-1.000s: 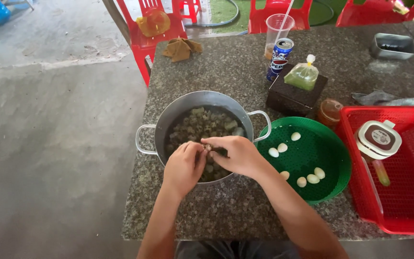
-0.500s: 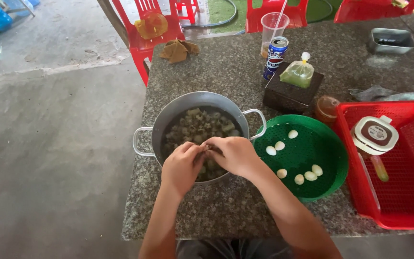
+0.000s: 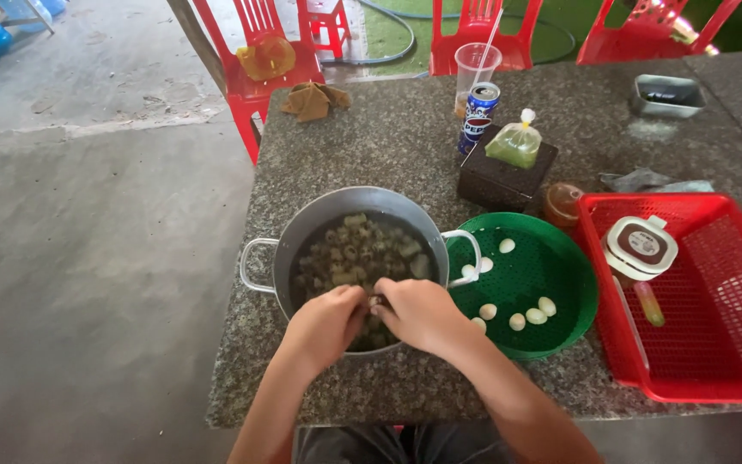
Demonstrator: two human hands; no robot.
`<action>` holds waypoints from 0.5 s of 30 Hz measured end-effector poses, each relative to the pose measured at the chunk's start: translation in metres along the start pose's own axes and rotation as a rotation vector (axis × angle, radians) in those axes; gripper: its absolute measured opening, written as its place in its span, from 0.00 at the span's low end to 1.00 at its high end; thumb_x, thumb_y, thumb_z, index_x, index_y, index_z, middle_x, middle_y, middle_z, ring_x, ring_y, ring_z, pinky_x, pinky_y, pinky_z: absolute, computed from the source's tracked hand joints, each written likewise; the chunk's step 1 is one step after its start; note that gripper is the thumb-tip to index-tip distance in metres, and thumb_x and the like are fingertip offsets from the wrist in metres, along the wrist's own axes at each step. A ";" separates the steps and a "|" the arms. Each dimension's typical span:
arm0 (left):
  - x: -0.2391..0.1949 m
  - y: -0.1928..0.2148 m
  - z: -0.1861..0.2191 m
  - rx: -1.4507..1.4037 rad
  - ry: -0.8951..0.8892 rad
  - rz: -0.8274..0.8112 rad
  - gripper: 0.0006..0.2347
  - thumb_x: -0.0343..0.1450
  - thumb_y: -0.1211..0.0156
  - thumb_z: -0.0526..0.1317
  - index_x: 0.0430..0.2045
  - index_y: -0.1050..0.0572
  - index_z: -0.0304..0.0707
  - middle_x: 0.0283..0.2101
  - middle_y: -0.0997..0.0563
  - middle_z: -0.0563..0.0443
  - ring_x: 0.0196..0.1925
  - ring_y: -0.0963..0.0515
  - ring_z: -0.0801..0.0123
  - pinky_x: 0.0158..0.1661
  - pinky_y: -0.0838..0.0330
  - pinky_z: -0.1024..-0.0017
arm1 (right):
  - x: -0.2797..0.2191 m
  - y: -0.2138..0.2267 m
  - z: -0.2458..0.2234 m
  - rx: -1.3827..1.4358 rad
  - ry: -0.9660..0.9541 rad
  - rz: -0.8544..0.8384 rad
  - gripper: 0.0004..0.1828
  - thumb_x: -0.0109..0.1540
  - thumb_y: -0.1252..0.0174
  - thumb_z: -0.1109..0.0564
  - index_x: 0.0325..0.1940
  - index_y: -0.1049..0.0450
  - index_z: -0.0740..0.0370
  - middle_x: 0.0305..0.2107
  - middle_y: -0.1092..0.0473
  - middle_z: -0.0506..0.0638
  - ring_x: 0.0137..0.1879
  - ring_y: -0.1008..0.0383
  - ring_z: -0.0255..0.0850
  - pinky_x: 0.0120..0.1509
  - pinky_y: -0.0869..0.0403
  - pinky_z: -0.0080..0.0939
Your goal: The person peels the shells from boiled eggs by hand, retrieving the eggs from a pot of water and placing the peeled eggs into a green strainer.
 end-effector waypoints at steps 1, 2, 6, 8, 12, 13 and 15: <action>-0.002 0.000 0.002 -0.002 -0.003 0.004 0.01 0.74 0.45 0.37 0.36 0.29 0.43 0.34 0.22 0.45 0.33 0.18 0.43 0.28 0.23 0.56 | -0.004 0.000 -0.001 -0.005 -0.001 0.001 0.19 0.67 0.47 0.47 0.59 0.26 0.57 0.42 0.20 0.58 0.45 0.18 0.57 0.46 0.19 0.52; -0.005 0.000 0.006 -0.004 -0.047 0.026 0.01 0.75 0.45 0.37 0.36 0.30 0.42 0.34 0.23 0.44 0.32 0.18 0.42 0.27 0.24 0.55 | -0.007 0.001 -0.001 0.024 0.002 0.030 0.19 0.68 0.48 0.48 0.59 0.27 0.57 0.41 0.20 0.58 0.44 0.18 0.55 0.45 0.19 0.50; -0.011 0.003 0.010 0.011 -0.153 0.116 0.04 0.74 0.45 0.37 0.36 0.32 0.42 0.32 0.27 0.45 0.30 0.19 0.43 0.25 0.24 0.56 | -0.013 -0.002 -0.002 0.077 0.030 0.135 0.18 0.69 0.48 0.49 0.60 0.27 0.60 0.39 0.20 0.59 0.42 0.17 0.54 0.40 0.18 0.49; -0.010 -0.002 0.004 -0.027 -0.166 0.121 0.03 0.73 0.45 0.37 0.35 0.32 0.42 0.32 0.28 0.47 0.30 0.19 0.45 0.27 0.24 0.58 | -0.015 -0.002 -0.005 0.100 0.040 0.161 0.18 0.69 0.48 0.51 0.59 0.27 0.61 0.37 0.20 0.59 0.40 0.17 0.53 0.37 0.18 0.47; -0.011 -0.003 0.001 -0.024 -0.212 0.157 0.04 0.73 0.45 0.38 0.35 0.34 0.43 0.32 0.29 0.48 0.31 0.19 0.46 0.28 0.23 0.58 | -0.017 -0.001 -0.004 0.155 0.027 0.252 0.15 0.68 0.46 0.52 0.55 0.26 0.60 0.31 0.20 0.56 0.35 0.17 0.49 0.33 0.19 0.43; -0.012 0.000 0.005 -0.022 -0.213 0.159 0.04 0.73 0.45 0.38 0.35 0.34 0.43 0.32 0.29 0.48 0.31 0.19 0.46 0.28 0.23 0.58 | -0.015 -0.004 -0.002 0.154 0.028 0.253 0.15 0.68 0.46 0.52 0.55 0.26 0.60 0.31 0.20 0.56 0.35 0.17 0.49 0.33 0.19 0.43; -0.016 0.006 0.014 -0.029 -0.241 0.177 0.07 0.73 0.44 0.39 0.37 0.35 0.42 0.34 0.29 0.45 0.33 0.20 0.42 0.29 0.23 0.54 | -0.016 -0.004 0.003 0.208 0.026 0.358 0.12 0.67 0.44 0.52 0.52 0.26 0.59 0.29 0.21 0.57 0.34 0.17 0.50 0.30 0.20 0.44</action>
Point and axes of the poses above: each hand's wrist, its own x-axis towards the middle knuckle, its own y-axis out of the back of the hand, z = x × y, the point moved 6 cm from there along x, towards the middle knuckle
